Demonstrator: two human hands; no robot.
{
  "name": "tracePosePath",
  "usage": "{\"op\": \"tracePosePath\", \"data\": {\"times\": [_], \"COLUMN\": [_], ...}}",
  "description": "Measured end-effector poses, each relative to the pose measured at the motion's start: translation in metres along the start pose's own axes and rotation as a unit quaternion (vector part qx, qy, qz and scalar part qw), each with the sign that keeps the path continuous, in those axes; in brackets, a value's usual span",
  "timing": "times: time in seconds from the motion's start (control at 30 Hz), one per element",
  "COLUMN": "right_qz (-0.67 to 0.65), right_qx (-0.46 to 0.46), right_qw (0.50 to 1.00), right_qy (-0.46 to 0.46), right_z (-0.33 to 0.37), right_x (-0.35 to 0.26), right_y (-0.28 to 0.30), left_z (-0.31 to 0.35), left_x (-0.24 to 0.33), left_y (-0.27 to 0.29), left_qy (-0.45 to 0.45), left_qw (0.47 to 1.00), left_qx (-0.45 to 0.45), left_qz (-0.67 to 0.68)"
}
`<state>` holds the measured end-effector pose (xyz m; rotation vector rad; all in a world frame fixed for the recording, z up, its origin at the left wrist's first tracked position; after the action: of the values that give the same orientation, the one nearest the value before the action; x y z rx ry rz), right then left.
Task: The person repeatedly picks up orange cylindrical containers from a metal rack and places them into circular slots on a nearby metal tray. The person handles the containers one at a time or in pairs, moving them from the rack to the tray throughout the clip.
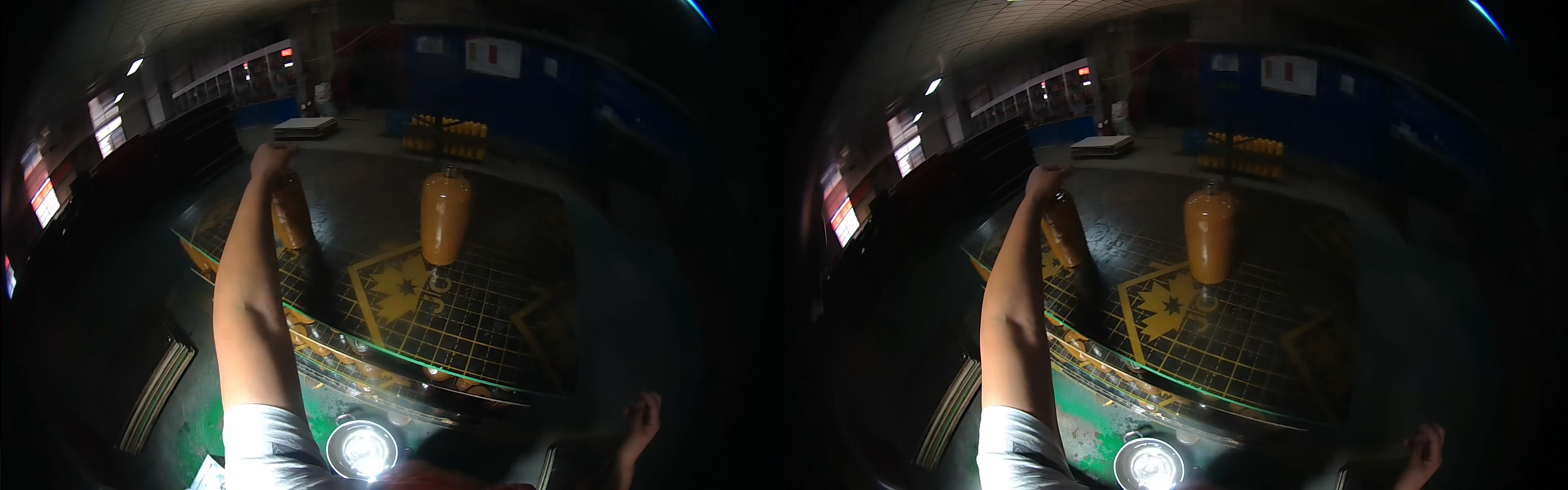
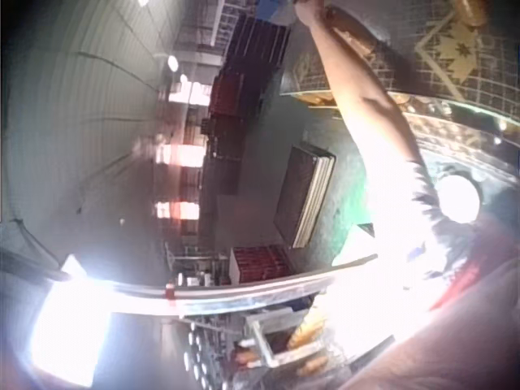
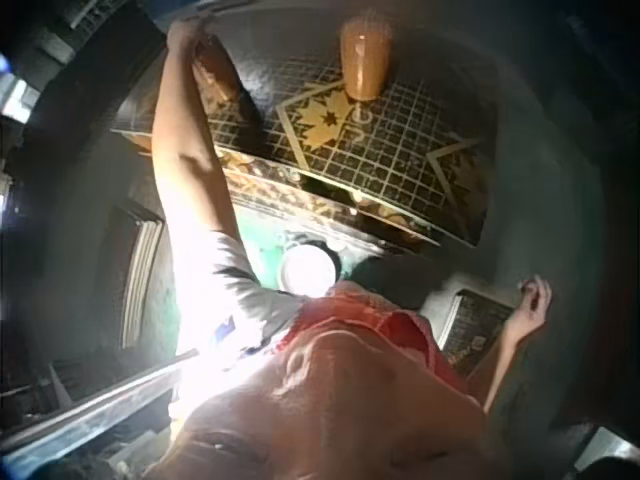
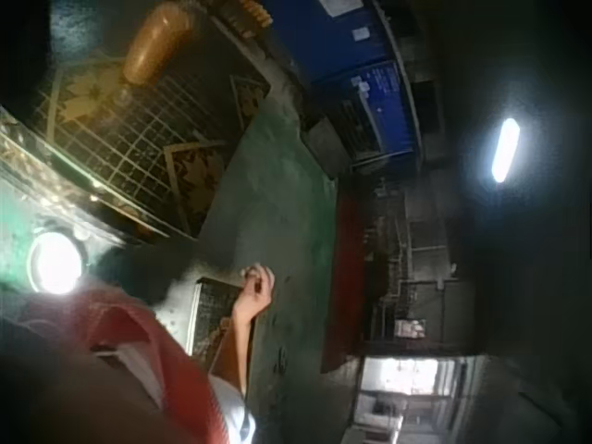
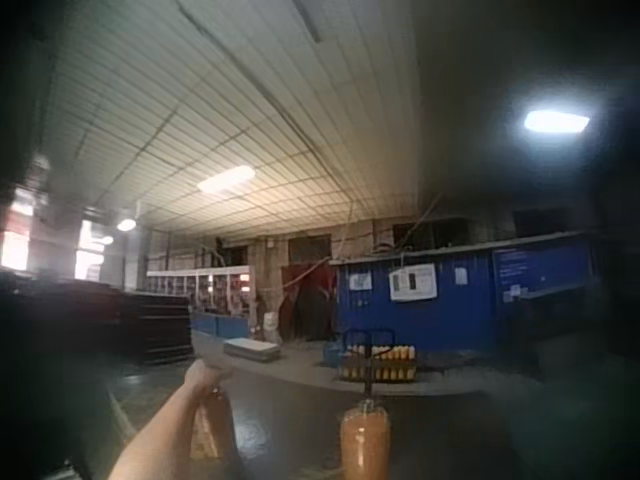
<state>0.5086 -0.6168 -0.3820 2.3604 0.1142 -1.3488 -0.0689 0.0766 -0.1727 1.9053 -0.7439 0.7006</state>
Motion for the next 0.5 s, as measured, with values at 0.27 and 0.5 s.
{"op": "tracePosePath", "data": {"times": [0.27,0.5], "right_qz": [-0.041,-0.140], "right_qx": [-0.058,-0.118], "right_qw": [0.997,0.980], "right_qy": [-0.006,0.071], "right_z": [0.000,0.007], "right_x": [-0.013,-0.053], "right_y": [-0.040,-0.096], "left_z": [0.085,0.156], "left_x": [0.112,0.182], "left_y": [-0.024,-0.096], "left_qy": [-0.142,-0.156], "left_qw": [0.924,0.868], "left_qx": [-0.257,-0.439], "left_qz": [0.243,0.173]}}
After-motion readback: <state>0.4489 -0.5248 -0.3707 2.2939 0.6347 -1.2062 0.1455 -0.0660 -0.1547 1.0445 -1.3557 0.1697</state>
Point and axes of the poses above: each hand's wrist, its own z-axis away from the middle knuckle, its own y-axis out of the back of the hand, x = y × z, the point moved 7 cm from there along -z, towards the middle knuckle, and after that the axes turned 5 degrees about z, right-handed, at the moved point
